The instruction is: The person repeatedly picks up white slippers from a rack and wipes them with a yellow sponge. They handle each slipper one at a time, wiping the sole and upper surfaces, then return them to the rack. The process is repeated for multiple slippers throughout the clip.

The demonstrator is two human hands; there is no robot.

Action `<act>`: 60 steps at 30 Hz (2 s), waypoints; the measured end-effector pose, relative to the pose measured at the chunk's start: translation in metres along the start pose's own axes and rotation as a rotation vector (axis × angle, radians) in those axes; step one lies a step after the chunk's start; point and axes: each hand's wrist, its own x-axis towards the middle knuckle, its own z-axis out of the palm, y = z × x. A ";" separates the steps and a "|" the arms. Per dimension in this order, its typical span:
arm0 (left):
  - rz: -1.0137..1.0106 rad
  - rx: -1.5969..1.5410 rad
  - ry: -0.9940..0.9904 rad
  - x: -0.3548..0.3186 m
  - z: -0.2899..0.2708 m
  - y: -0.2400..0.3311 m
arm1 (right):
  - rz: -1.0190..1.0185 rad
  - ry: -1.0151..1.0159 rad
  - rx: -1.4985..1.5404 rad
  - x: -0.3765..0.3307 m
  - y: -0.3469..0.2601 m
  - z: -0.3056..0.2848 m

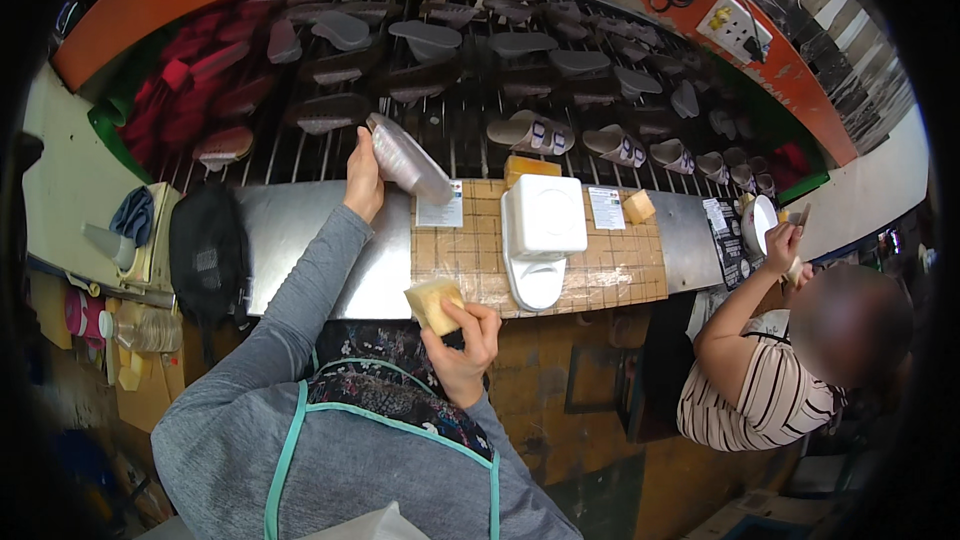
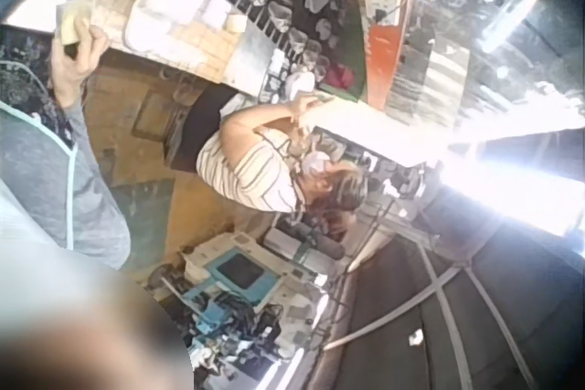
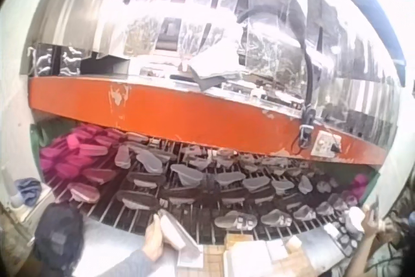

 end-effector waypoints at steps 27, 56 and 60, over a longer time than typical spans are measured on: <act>-0.047 1.635 -0.632 0.075 0.179 -0.126 | 0.183 0.308 -0.406 -0.010 0.079 -0.084; -0.420 0.746 -0.602 -0.160 -0.024 0.045 | 0.352 0.242 0.589 0.025 0.029 -0.057; -0.660 -0.330 -0.664 -0.178 -0.023 0.071 | 0.011 0.112 0.399 0.045 -0.002 -0.024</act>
